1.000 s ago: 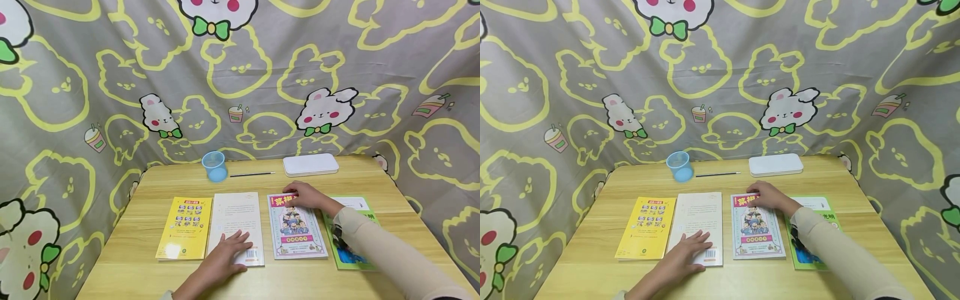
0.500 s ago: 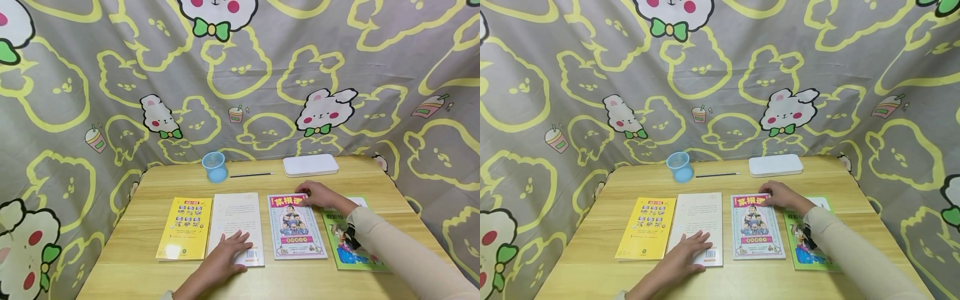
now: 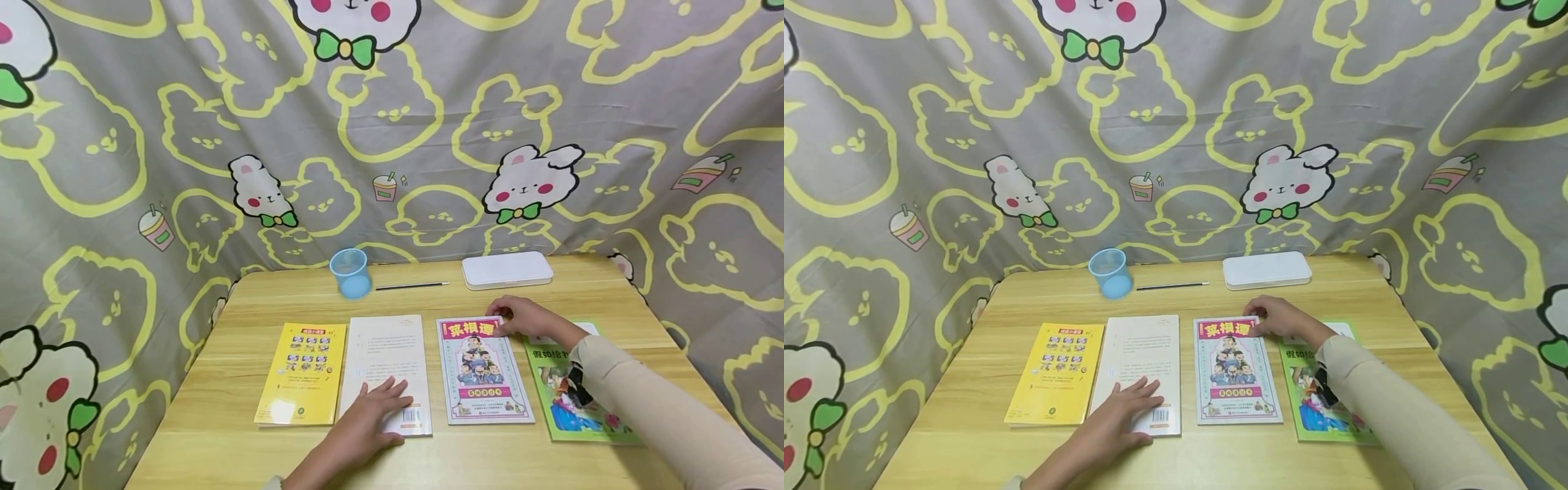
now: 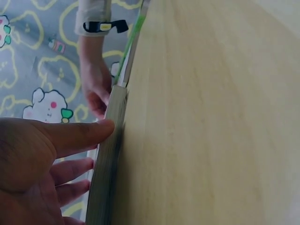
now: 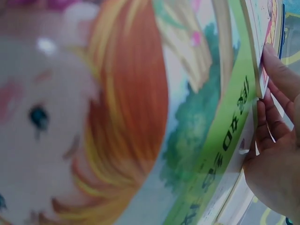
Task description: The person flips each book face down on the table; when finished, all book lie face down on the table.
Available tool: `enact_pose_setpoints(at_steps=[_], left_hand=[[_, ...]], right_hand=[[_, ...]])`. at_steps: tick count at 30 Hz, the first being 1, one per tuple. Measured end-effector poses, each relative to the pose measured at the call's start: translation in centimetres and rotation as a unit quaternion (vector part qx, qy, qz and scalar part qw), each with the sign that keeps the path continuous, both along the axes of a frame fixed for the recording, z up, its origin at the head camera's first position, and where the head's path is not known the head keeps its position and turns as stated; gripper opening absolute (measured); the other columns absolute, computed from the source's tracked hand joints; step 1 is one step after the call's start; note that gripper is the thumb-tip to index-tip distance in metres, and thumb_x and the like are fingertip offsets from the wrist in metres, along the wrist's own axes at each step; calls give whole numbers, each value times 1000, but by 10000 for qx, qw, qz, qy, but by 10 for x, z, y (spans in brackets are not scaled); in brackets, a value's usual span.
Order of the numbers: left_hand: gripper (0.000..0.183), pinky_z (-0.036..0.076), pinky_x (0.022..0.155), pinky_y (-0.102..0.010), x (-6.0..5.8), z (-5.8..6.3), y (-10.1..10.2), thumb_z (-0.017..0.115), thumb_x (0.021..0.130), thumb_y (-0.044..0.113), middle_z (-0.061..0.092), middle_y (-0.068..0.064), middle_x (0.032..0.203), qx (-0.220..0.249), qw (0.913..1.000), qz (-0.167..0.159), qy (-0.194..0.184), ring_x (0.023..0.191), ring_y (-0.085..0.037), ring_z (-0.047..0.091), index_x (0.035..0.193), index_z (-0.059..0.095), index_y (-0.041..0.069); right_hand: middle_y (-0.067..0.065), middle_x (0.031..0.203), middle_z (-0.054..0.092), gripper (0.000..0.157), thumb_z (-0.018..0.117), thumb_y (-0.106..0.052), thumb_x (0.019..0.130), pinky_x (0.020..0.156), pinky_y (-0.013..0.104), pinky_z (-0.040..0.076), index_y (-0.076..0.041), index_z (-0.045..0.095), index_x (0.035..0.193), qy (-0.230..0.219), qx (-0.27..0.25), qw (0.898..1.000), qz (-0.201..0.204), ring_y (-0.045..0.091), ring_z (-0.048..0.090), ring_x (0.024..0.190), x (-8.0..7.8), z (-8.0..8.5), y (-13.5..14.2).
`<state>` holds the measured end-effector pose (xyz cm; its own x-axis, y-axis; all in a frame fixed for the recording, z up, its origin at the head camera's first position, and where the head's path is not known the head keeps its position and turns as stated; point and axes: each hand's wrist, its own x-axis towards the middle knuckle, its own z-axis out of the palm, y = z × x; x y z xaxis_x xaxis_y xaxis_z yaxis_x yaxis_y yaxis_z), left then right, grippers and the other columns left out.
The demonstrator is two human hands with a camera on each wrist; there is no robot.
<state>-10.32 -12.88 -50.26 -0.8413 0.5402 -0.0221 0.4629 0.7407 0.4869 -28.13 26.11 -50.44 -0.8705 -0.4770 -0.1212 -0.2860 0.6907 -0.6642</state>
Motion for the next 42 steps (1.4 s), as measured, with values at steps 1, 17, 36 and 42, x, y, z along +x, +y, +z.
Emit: enact_pose_setpoints(at_steps=[1, 17, 36, 42], left_hand=[[65, 22, 120, -69, 0, 0, 0, 87, 79, 30, 47, -2, 159, -35, 10000, 1, 16, 151, -27, 38, 140, 65, 21], [65, 37, 120, -52, -2, 11, 28, 85, 82, 37, 58, -8, 148, -237, 9979, 62, 598, 143, -32, 46, 140, 65, 13], [95, 19, 123, -65, -11, -7, 77, 79, 84, 55, 34, -21, 164, -622, 9974, -164, 330, 156, -39, 19, 160, 39, 15], [99, 16, 124, -66, -14, -7, 84, 81, 82, 56, 31, -23, 164, -889, 9953, -187, 326, 157, -39, 17, 161, 37, 15]], right_hand=[[5, 112, 65, 32, 81, -18, 90, 91, 42, 48, -7, 69, 118, -15, -1, 10000, -10, 22, 56, 100, 0, 0, 0], [6, 107, 64, 30, 81, -16, 91, 87, 39, 47, -6, 68, 115, -169, -242, 9995, 94, 21, 54, 95, -3, -4, 2], [4, 107, 63, 30, 81, -18, 90, 89, 40, 45, -9, 68, 116, -266, -218, 9994, -8, 22, 54, 97, -6, -6, 4], [4, 106, 63, 30, 81, -17, 90, 89, 39, 46, -9, 68, 116, -225, -238, 9995, 32, 21, 54, 96, -6, -7, 4]])
